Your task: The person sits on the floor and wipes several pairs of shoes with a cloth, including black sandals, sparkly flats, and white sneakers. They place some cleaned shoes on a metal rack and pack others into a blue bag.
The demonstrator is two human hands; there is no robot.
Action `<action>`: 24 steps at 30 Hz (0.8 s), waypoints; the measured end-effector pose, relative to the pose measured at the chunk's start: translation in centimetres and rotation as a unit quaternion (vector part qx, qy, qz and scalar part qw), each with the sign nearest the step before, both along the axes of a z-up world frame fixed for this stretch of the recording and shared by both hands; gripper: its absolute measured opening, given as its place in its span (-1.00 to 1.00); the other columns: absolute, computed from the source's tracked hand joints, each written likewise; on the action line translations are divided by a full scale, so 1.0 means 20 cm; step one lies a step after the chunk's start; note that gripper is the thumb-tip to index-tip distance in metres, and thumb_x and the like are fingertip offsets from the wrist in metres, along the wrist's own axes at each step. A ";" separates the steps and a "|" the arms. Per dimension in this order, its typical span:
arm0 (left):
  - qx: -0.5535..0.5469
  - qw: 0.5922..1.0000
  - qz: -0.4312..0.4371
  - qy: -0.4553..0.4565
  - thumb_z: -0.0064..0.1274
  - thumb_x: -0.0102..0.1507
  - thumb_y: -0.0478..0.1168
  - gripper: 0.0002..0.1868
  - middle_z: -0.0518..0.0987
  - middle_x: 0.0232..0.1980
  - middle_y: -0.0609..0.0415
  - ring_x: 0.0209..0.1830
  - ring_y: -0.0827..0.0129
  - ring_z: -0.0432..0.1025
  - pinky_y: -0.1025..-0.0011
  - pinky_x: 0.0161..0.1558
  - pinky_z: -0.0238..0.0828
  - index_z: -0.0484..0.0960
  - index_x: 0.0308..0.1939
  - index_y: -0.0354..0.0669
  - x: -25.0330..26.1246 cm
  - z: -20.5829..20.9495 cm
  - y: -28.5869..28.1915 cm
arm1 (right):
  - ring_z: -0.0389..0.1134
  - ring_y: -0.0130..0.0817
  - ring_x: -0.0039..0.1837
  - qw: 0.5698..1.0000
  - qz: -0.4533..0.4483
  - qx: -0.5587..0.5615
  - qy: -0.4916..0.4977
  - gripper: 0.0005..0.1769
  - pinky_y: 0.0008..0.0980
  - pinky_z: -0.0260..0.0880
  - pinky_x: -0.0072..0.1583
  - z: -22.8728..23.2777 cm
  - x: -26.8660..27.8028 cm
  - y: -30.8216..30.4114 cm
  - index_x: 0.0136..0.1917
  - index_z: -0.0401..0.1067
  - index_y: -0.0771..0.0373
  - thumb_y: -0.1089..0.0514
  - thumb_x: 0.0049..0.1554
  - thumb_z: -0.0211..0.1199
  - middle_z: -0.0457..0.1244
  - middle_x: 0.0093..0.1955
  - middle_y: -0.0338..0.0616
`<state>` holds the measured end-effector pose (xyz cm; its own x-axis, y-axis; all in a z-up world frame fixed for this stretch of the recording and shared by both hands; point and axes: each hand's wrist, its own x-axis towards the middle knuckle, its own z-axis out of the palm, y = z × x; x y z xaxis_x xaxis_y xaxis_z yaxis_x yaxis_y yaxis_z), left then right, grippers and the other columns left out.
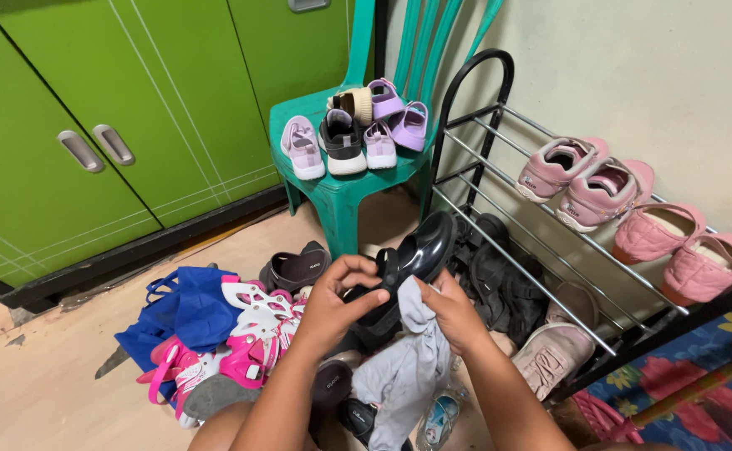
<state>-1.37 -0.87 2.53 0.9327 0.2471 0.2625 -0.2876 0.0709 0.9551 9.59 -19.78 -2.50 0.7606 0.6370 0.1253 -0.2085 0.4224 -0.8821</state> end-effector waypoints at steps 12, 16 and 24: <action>-0.085 0.995 -0.027 0.051 0.31 0.19 -0.28 -0.69 0.64 -0.05 0.14 -0.05 0.52 0.49 0.51 0.05 0.41 0.69 0.00 -0.23 0.02 -0.07 0.04 | 0.23 -0.25 0.40 0.979 -0.078 -0.054 -0.180 -0.17 -0.25 0.19 0.42 0.12 -0.06 0.01 0.47 0.13 0.35 0.36 -0.01 0.42 0.22 0.35 -0.06; -0.134 0.988 -0.045 0.069 0.28 0.18 -0.29 -0.77 0.63 -0.11 0.21 -0.10 0.57 0.46 0.55 -0.03 0.37 0.66 -0.08 -0.17 0.01 -0.07 0.04 | 0.26 -0.24 0.38 0.979 -0.085 -0.043 -0.182 -0.13 -0.23 0.23 0.41 0.16 -0.11 0.02 0.50 0.09 0.34 0.37 0.00 0.40 0.24 0.34 -0.04; -0.142 0.986 -0.065 0.057 0.28 0.21 -0.33 -0.83 0.58 -0.20 0.24 -0.19 0.60 0.40 0.57 -0.11 0.30 0.61 -0.17 -0.19 0.01 -0.06 0.05 | 0.26 -0.24 0.38 0.973 -0.095 -0.045 -0.207 -0.09 -0.25 0.22 0.42 0.18 -0.15 0.03 0.52 0.05 0.33 0.36 -0.01 0.40 0.25 0.32 -0.02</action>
<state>-1.13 0.15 1.27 0.9808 0.1719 0.0917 -0.1505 0.3699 0.9168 6.65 -19.15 1.18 0.7619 0.5118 0.3969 0.2478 0.3358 -0.9087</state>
